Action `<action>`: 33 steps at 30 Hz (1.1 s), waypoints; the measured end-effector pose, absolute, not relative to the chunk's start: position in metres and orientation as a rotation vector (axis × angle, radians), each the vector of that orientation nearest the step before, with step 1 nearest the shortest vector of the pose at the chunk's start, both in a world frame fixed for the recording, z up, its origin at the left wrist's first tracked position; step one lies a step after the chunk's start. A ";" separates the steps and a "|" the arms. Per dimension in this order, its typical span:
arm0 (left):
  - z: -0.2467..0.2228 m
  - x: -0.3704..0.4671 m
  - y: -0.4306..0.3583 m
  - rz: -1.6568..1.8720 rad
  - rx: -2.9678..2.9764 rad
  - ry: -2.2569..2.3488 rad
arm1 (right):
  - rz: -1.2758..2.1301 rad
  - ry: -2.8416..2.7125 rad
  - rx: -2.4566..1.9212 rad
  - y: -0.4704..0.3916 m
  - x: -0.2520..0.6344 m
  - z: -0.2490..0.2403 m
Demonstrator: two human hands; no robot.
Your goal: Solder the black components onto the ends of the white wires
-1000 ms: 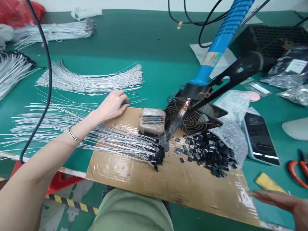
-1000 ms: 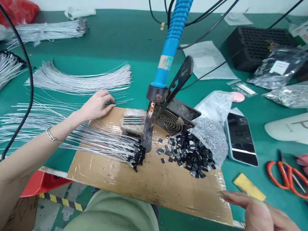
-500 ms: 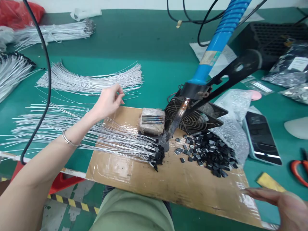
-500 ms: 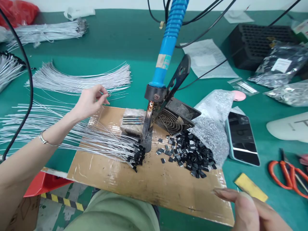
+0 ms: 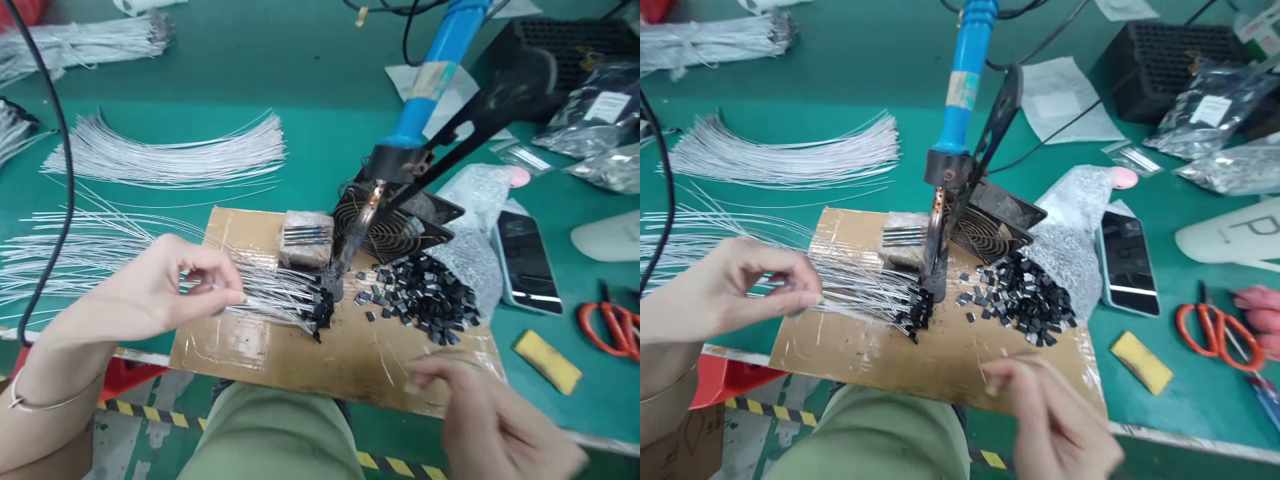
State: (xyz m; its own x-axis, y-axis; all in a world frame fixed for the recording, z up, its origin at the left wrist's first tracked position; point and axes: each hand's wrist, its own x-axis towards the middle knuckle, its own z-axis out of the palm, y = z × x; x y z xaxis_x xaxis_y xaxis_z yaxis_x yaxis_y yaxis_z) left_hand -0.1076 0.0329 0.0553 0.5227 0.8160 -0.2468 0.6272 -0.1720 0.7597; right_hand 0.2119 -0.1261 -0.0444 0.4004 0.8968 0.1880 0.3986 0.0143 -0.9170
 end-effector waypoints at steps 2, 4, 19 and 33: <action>0.048 -0.105 0.031 0.117 1.742 1.064 | 0.743 -1.279 -1.476 -0.117 0.184 -0.035; 0.038 -0.099 0.030 0.079 1.661 1.034 | 0.951 -1.340 -1.364 -0.110 0.167 -0.033; 0.022 -0.076 0.016 0.254 1.594 1.180 | 1.164 -1.141 -1.337 -0.093 0.144 -0.041; 0.022 -0.064 0.001 0.127 1.659 1.172 | 1.165 -1.143 -1.306 -0.090 0.148 -0.046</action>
State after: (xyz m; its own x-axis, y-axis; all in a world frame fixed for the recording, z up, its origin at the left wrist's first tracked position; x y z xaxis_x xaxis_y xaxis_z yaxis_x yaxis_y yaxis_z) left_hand -0.0637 0.0010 0.0222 0.5141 0.7355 -0.4413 0.6241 0.0322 0.7807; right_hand 0.1483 -0.0898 -0.0462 0.0883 0.9950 -0.0463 0.0274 -0.0489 -0.9984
